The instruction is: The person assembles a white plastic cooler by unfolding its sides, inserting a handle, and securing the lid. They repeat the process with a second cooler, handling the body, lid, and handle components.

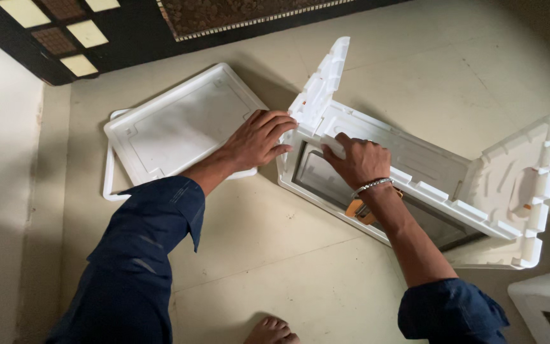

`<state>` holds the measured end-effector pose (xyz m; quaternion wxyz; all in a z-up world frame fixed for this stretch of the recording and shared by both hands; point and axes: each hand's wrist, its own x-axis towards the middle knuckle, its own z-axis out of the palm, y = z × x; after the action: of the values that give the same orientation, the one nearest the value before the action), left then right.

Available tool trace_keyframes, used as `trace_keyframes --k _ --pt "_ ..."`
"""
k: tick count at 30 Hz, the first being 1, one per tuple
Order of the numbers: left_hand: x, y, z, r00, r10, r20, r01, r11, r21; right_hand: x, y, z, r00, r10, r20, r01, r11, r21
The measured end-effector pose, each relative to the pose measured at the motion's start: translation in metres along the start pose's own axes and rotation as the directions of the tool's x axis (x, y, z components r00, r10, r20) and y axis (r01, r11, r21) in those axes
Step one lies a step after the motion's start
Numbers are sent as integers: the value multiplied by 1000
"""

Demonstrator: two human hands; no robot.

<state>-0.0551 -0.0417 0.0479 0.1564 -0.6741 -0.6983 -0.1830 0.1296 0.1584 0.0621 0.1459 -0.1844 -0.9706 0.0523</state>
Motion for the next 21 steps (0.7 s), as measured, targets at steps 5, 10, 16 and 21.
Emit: trace_keyframes --k 5,10,16,21 --pt "-1 -3 4 1000 -10 15 11 997 -71 -4 7 4 989 -119 -86 119 993 2" --pt "-4 -6 12 1000 9 -12 -9 999 -33 -10 6 8 985 -143 -96 146 989 18" --pt "-5 -10 19 999 14 30 -12 999 -46 -23 -1 10 958 -210 -196 206 978 -40" --pt "-3 -10 24 999 21 48 -19 999 -38 -31 -6 9 950 -237 -205 228 971 -68"
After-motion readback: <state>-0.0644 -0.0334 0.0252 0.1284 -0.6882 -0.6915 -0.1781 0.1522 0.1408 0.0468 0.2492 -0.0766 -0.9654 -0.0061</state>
